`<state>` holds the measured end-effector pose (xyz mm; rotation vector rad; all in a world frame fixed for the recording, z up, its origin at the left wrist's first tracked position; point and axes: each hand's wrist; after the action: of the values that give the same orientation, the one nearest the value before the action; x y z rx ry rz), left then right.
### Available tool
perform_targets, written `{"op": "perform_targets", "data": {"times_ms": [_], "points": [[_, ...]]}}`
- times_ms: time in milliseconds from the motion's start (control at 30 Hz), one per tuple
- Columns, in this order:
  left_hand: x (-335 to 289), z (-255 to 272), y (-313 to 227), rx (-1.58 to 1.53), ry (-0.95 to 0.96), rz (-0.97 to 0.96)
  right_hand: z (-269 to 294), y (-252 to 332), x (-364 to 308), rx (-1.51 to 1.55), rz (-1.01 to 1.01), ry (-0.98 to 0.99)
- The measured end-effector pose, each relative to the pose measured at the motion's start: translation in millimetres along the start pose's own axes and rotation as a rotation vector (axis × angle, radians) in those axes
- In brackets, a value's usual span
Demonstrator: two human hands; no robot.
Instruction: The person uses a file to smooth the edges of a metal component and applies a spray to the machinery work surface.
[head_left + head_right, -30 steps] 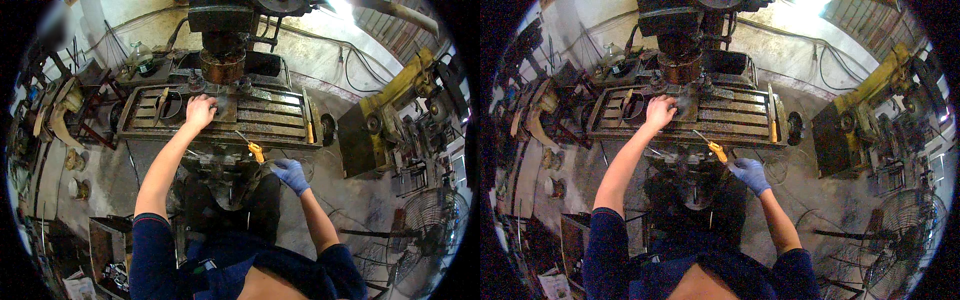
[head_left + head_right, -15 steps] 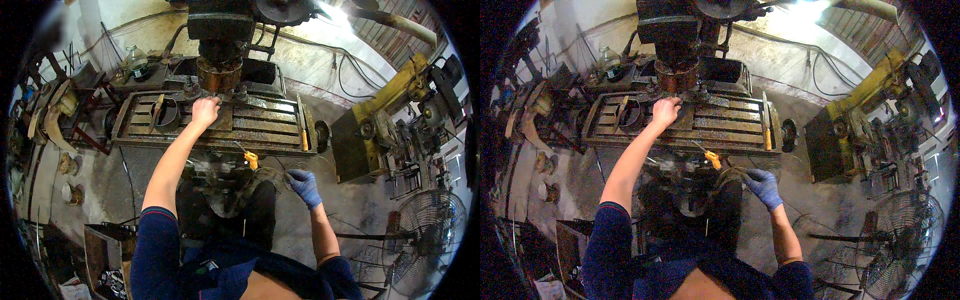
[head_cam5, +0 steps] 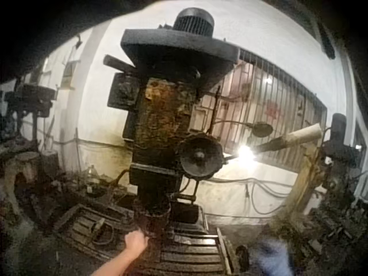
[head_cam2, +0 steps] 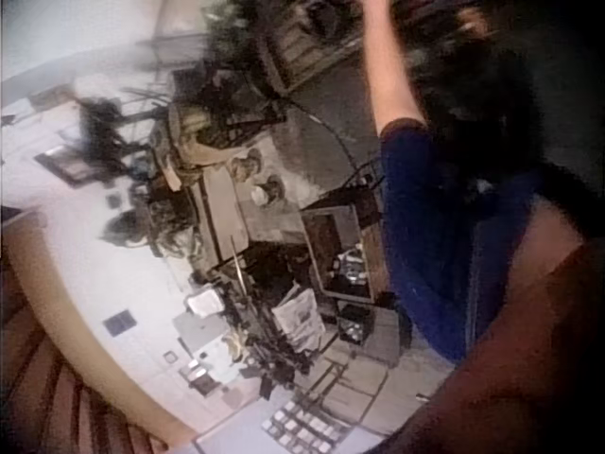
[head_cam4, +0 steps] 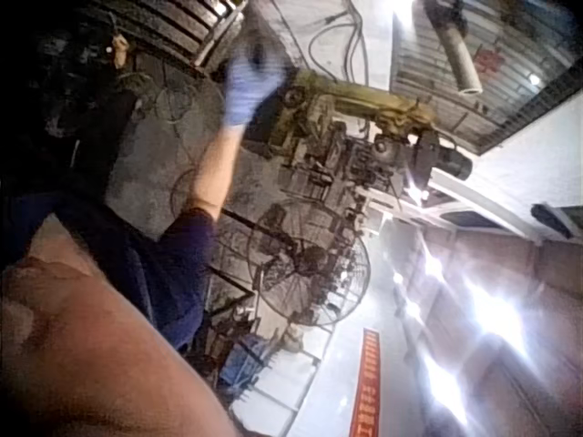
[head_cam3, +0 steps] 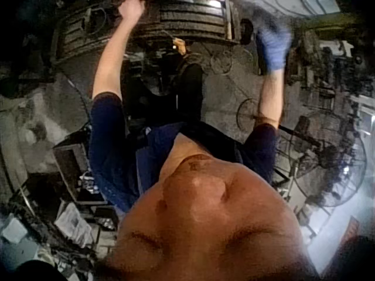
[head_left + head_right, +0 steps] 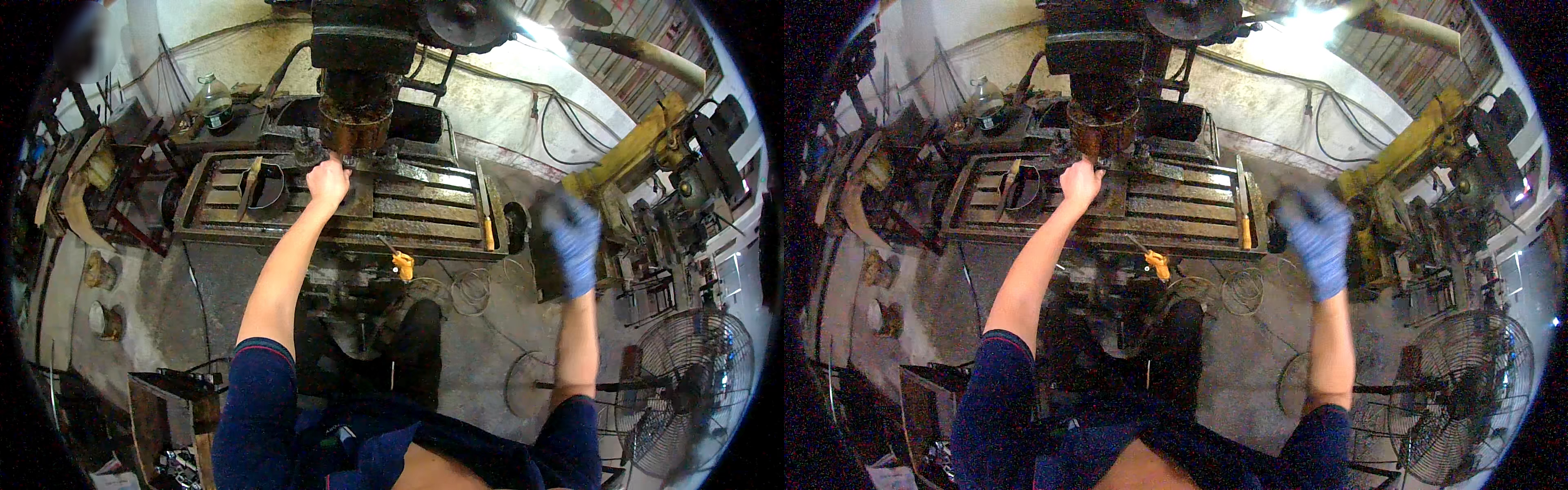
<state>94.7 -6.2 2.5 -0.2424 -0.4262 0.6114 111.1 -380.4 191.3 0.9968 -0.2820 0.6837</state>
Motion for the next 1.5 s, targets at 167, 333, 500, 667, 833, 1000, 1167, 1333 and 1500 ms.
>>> {"op": "perform_targets", "data": {"times_ms": [167, 333, 500, 667, 833, 1000, 1167, 1333, 1500], "points": [[7.0, -3.2, 22.2, -0.053, 0.007, 0.046, 66.1, 67.6, 132.1, 0.781, 0.688, -0.098], [15.6, -4.3, 8.2, -0.082, 0.077, 0.008, 90.1, 100.9, 130.9, -0.069, 0.849, -0.466], [17.9, -9.3, 20.5, -0.121, 0.022, 0.047, 40.9, 71.8, 71.9, 0.756, 0.639, -0.299], [18.5, -9.4, 22.4, -0.141, 0.033, 0.068, 12.4, 60.4, 40.3, 0.130, 0.797, -0.482], [19.5, -13.0, 22.1, -0.171, 0.009, 0.051, -2.4, 39.2, 25.7, 0.532, 0.619, -0.362], [19.7, -3.8, 18.0, -0.165, 0.064, 0.073, 6.1, 41.5, 25.7, 0.212, 0.564, -0.462], [15.6, -4.8, 30.5, -0.296, 0.045, -0.016, -7.0, 38.5, 23.5, 0.483, 0.593, -0.484], [-24.3, 49.8, 61.1, -0.526, 0.233, -0.110, -22.1, 38.9, 19.4, 0.313, 0.629, -0.515], [-127.8, 120.0, 123.7, -0.794, 0.450, -0.014, 6.2, 10.5, 8.9, 0.717, 0.247, -0.295]]}}
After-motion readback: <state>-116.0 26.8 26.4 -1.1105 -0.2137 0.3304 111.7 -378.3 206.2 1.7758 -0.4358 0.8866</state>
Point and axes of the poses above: each hand's wrist, its own x-axis towards the middle knuckle, its own z-axis out of the back of the hand, y = z × x, and after that the axes turned 4 degrees about x, right-handed
